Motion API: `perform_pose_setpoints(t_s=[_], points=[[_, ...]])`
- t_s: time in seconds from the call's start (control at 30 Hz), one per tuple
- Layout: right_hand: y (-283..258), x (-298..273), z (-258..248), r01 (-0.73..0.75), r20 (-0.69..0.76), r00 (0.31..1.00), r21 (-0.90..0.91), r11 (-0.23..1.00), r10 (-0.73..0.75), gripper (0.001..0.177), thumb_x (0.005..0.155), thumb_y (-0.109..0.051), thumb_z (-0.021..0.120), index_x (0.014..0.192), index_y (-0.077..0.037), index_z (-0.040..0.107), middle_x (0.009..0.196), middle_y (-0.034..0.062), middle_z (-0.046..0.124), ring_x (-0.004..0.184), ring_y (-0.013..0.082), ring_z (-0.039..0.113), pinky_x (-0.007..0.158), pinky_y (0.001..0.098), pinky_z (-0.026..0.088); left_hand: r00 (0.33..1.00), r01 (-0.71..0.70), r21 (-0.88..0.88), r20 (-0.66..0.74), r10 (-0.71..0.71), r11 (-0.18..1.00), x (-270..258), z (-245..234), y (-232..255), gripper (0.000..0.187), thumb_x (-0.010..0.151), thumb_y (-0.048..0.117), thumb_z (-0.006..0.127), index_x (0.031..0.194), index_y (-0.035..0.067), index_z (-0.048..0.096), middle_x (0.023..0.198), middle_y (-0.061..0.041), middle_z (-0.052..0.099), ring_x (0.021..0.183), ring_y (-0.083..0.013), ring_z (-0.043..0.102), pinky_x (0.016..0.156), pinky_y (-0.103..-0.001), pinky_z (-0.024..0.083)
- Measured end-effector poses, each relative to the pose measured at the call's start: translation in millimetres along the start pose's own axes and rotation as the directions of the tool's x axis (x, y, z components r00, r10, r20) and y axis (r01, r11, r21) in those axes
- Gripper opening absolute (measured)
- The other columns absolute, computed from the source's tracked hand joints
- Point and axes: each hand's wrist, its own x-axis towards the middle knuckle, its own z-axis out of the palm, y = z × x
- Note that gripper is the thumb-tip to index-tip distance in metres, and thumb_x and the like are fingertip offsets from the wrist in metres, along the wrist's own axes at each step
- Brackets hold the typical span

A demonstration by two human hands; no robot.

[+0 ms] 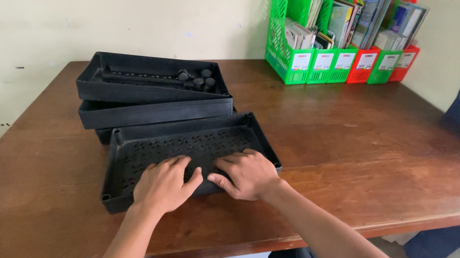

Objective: The person assembles a black plastic tray stand by inserting four cylindrical legs into the corners of a perforated tray. They handle the tray and legs by hand, stacking trays briefly, then attaching each leg one at a time and flipping the tray to complete the assembly.

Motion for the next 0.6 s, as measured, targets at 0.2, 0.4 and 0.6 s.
perform_pose_setpoints(t_s=[0.2, 0.4, 0.6], points=[[8.5, 21.6, 5.7, -0.001, -0.018, 1.0, 0.034, 0.999, 0.002, 0.049, 0.101, -0.051, 0.048, 0.103, -0.007, 0.07, 0.096, 0.0169, 0.074, 0.093, 0.0364, 0.069, 0.083, 0.0471, 0.052, 0.999, 0.027, 0.001, 0.039, -0.027, 1.0, 19.8, 0.6, -12.4, 0.058, 0.096, 0.051, 0.05, 0.121, 0.003, 0.069, 0.122, -0.016, 0.071, 0.105, -0.0342, 0.071, 0.096, -0.043, 0.054], [13.5, 31.7, 2.8, -0.004, -0.038, 0.999, 0.149, 0.989, 0.01, 0.052, 0.101, -0.052, 0.049, 0.115, -0.007, 0.071, 0.108, 0.0186, 0.075, 0.103, 0.0383, 0.069, 0.09, 0.05, 0.049, 0.979, 0.084, -0.095, 0.192, -0.065, 0.992, 30.0, -1.9, -18.9, 0.06, 0.094, 0.052, 0.051, 0.13, 0.005, 0.065, 0.128, -0.018, 0.068, 0.115, -0.035, 0.066, 0.101, -0.047, 0.048], [46.1, 63.9, -7.4, -0.248, -0.011, 0.964, 0.342, 0.906, 0.267, 0.055, 0.097, -0.053, 0.052, 0.123, -0.008, 0.069, 0.123, 0.0183, 0.072, 0.114, 0.0394, 0.066, 0.097, 0.0483, 0.052, 0.971, 0.231, -0.307, 0.13, -0.2, 0.923, 60.2, -26.3, -54.4, 0.053, 0.096, 0.047, 0.057, 0.132, 0.009, 0.064, 0.136, -0.015, 0.067, 0.127, -0.0302, 0.063, 0.107, -0.042, 0.05]])
